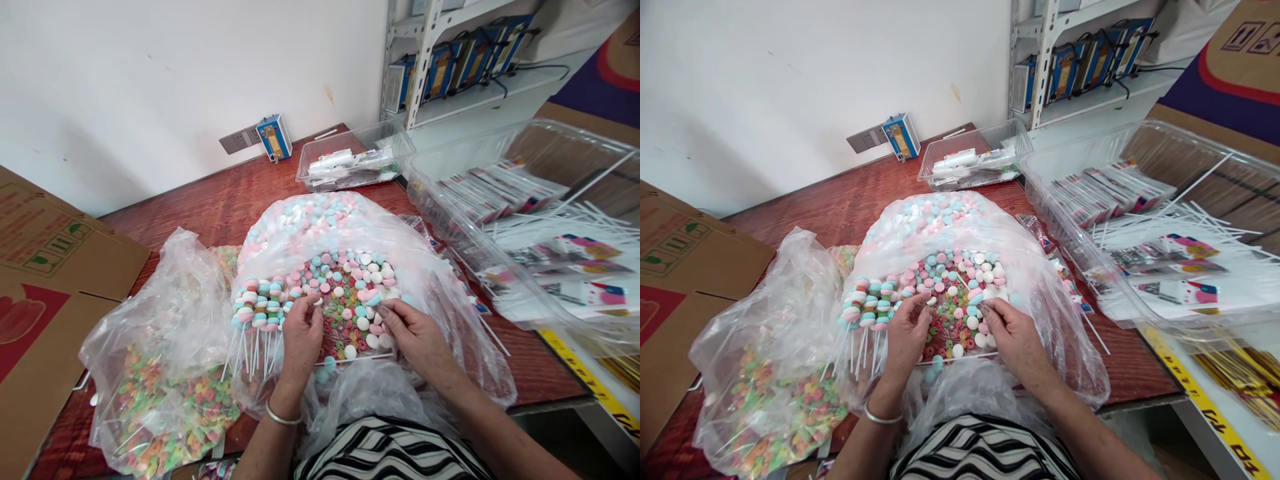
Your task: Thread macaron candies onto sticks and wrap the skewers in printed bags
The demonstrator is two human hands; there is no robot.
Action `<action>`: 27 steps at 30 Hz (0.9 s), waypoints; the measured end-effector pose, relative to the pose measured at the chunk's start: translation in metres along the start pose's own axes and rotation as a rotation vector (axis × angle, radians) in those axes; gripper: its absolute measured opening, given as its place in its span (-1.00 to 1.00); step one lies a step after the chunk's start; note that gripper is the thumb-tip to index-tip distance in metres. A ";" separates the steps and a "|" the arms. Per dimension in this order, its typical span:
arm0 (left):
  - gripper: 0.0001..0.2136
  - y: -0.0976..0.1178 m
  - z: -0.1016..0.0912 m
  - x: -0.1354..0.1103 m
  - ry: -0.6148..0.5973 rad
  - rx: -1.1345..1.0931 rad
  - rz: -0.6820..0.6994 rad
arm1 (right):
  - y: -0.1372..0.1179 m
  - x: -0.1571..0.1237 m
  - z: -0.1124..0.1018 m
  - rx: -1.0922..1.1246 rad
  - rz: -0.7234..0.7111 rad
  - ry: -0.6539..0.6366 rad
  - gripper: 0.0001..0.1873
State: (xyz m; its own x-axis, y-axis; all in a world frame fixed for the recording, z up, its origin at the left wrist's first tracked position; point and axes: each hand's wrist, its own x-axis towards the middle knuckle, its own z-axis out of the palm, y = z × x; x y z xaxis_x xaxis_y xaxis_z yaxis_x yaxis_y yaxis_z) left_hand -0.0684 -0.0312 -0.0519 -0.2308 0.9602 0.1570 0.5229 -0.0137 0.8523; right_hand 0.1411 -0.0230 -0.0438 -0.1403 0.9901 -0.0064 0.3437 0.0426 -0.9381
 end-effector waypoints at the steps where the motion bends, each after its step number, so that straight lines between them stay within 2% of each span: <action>1: -0.78 -0.003 -0.003 0.003 -0.014 0.112 0.061 | 0.001 -0.001 -0.005 -0.084 -0.022 -0.015 -0.70; 4: -0.79 -0.005 -0.002 0.007 -0.109 0.316 0.181 | 0.004 -0.007 -0.013 -0.367 -0.066 -0.058 -0.67; 7: -0.84 -0.004 0.009 0.008 -0.160 0.421 0.212 | 0.005 -0.015 -0.013 -0.591 -0.069 -0.108 -0.66; 10: -0.90 -0.001 0.021 0.010 -0.196 0.448 0.218 | 0.004 -0.019 -0.010 -0.721 -0.056 -0.170 -0.70; 13: -0.90 0.000 0.026 0.013 -0.194 0.388 0.176 | 0.000 -0.020 -0.007 -0.783 -0.039 -0.214 -0.76; 19: -0.88 -0.002 0.019 0.013 -0.164 0.318 0.083 | -0.003 -0.016 -0.003 -0.813 -0.023 -0.229 -0.79; 24: -0.76 -0.001 0.023 0.012 -0.229 0.295 0.132 | -0.001 -0.016 -0.003 -0.815 -0.017 -0.219 -0.76; 27: -0.81 -0.003 0.029 0.012 -0.209 0.285 0.141 | 0.000 -0.018 -0.004 -0.794 -0.030 -0.210 -0.77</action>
State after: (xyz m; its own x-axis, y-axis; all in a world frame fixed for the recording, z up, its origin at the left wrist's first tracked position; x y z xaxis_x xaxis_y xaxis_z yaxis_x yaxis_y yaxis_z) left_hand -0.0489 -0.0111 -0.0667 0.0173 0.9910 0.1326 0.7516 -0.1004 0.6519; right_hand 0.1475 -0.0400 -0.0424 -0.3035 0.9447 -0.1241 0.8808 0.2284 -0.4148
